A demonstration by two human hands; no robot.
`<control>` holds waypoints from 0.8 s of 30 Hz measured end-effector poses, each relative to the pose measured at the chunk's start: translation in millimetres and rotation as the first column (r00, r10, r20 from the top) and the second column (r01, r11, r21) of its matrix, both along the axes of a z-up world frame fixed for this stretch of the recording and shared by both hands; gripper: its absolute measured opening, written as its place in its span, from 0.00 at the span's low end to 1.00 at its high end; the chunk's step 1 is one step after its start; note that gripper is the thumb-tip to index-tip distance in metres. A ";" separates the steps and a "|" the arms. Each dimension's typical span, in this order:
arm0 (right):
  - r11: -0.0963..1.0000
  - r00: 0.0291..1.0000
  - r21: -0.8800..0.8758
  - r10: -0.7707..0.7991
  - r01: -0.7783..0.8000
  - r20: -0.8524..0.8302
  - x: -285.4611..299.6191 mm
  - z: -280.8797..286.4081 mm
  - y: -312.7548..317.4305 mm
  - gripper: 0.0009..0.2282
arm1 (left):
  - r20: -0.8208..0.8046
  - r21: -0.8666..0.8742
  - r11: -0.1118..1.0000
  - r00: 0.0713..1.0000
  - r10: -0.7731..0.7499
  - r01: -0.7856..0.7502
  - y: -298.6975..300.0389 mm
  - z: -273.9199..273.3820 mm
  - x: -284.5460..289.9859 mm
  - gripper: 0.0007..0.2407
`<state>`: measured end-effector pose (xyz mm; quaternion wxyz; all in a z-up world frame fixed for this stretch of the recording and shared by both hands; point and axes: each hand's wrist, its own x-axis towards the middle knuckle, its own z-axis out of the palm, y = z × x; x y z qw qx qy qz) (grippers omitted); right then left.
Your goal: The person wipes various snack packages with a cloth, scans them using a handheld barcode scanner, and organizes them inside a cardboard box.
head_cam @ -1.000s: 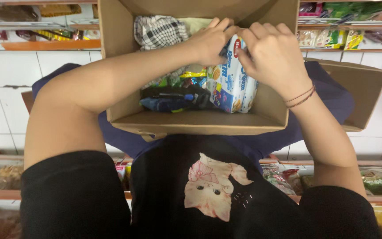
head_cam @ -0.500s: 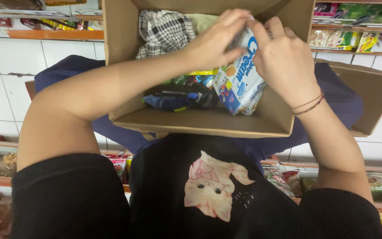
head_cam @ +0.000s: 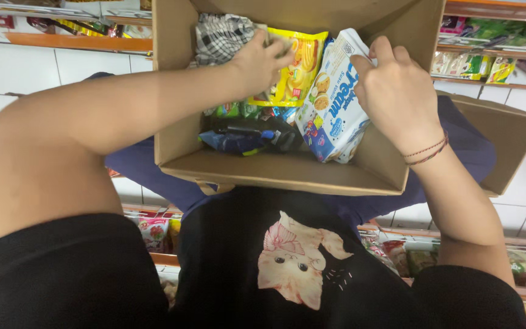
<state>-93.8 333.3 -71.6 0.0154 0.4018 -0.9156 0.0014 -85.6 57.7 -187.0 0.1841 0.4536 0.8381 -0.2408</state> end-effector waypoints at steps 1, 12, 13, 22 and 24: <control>1.000 1.000 0.004 0.003 -0.003 -0.007 -0.5 0.6 -0.4 0.12 | -0.016 -0.060 0.997 0.998 -0.058 0.057 -4.4 0.3 2.8 0.16; 0.979 0.974 0.182 0.124 -0.089 -0.189 -4.3 3.3 -8.9 0.05 | -0.173 -0.220 0.962 0.977 0.125 -0.162 -29.9 79.1 33.4 0.17; 0.966 0.960 0.232 0.166 -0.112 -0.227 -4.7 3.7 -12.6 0.06 | -0.228 -0.142 0.970 0.960 0.162 -0.198 -33.2 86.2 36.3 0.15; 0.813 0.812 -0.011 0.581 -0.582 0.059 -1.3 -64.5 -121.7 0.06 | -0.425 0.507 0.835 0.780 0.459 -0.215 -89.0 108.3 68.7 0.09; 0.729 0.732 0.091 0.681 -0.679 0.008 5.5 -92.8 -149.2 0.04 | -0.447 0.589 0.786 0.736 0.508 -0.185 -92.6 108.0 76.0 0.13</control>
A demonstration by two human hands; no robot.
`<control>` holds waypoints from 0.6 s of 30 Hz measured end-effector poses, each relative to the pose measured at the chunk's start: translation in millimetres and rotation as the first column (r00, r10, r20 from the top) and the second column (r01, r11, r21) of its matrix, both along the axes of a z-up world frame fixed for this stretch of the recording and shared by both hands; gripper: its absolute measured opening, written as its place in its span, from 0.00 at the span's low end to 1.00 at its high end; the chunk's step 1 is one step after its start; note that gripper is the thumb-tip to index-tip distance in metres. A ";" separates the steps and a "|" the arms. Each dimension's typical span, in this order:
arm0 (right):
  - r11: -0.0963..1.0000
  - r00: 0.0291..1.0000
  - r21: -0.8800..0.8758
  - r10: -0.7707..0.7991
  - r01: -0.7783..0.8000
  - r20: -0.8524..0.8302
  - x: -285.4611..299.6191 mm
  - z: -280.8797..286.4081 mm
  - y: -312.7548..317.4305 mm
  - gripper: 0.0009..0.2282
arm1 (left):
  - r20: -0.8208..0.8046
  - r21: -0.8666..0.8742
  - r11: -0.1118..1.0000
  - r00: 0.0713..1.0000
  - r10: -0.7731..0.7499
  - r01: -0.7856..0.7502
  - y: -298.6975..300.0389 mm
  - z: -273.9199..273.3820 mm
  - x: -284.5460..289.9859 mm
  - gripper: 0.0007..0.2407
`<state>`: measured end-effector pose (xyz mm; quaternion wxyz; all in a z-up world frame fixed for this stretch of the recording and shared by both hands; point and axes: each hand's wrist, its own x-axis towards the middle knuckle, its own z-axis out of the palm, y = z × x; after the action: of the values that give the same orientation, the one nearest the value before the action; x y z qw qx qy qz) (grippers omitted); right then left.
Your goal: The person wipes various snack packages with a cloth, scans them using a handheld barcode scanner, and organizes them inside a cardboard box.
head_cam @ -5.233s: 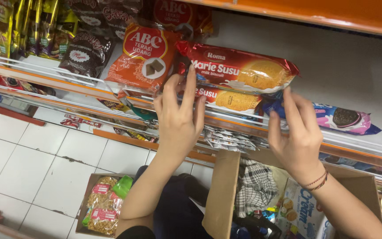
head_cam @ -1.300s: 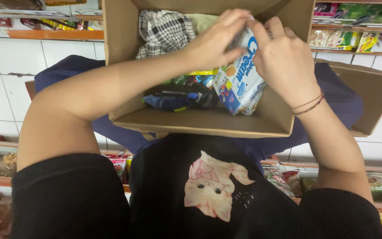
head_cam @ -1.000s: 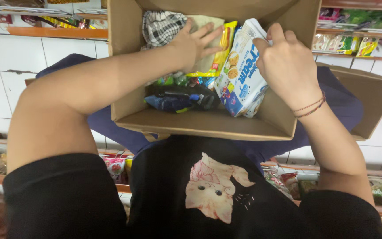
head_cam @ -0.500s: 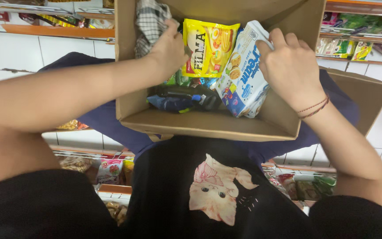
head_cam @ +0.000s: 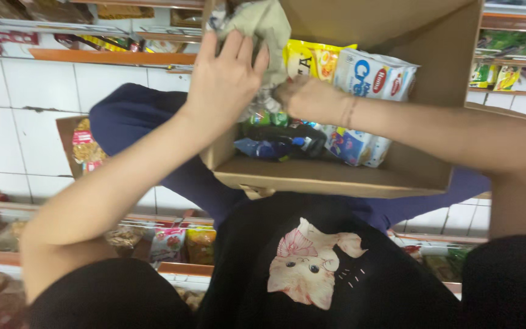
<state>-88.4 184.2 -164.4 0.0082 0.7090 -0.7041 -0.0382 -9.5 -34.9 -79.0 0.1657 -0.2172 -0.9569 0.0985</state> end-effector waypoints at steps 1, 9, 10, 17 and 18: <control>0.988 0.978 0.133 -0.096 0.072 0.187 0.9 -13.2 -11.3 0.09 | -0.002 0.013 1.000 1.000 0.010 -0.010 -1.1 0.3 2.4 0.12; 0.996 0.680 0.006 -0.062 0.085 0.731 -3.3 -86.7 -53.8 0.21 | 0.021 0.175 0.985 1.000 -0.002 -0.002 -1.9 6.0 14.5 0.09; 0.996 0.681 -0.016 -0.048 0.088 0.731 -4.9 -92.8 -55.1 0.22 | 0.018 0.171 0.985 1.000 -0.004 0.001 -2.8 6.4 15.0 0.10; 0.934 0.832 -0.285 -0.023 0.216 0.554 0.1 -114.7 -51.3 0.24 | -0.049 0.225 0.973 0.998 -0.050 0.060 -8.3 6.5 15.2 0.10; 0.919 0.835 -0.293 -0.067 0.265 0.547 2.7 -113.5 -52.9 0.24 | -0.061 0.228 0.971 0.996 -0.062 0.074 -8.8 5.9 15.5 0.11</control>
<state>-85.7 131.2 -277.9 -0.0598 0.6136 -0.7340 0.2851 6.0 -43.7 -73.1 0.2186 -0.2264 -0.9491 -0.0129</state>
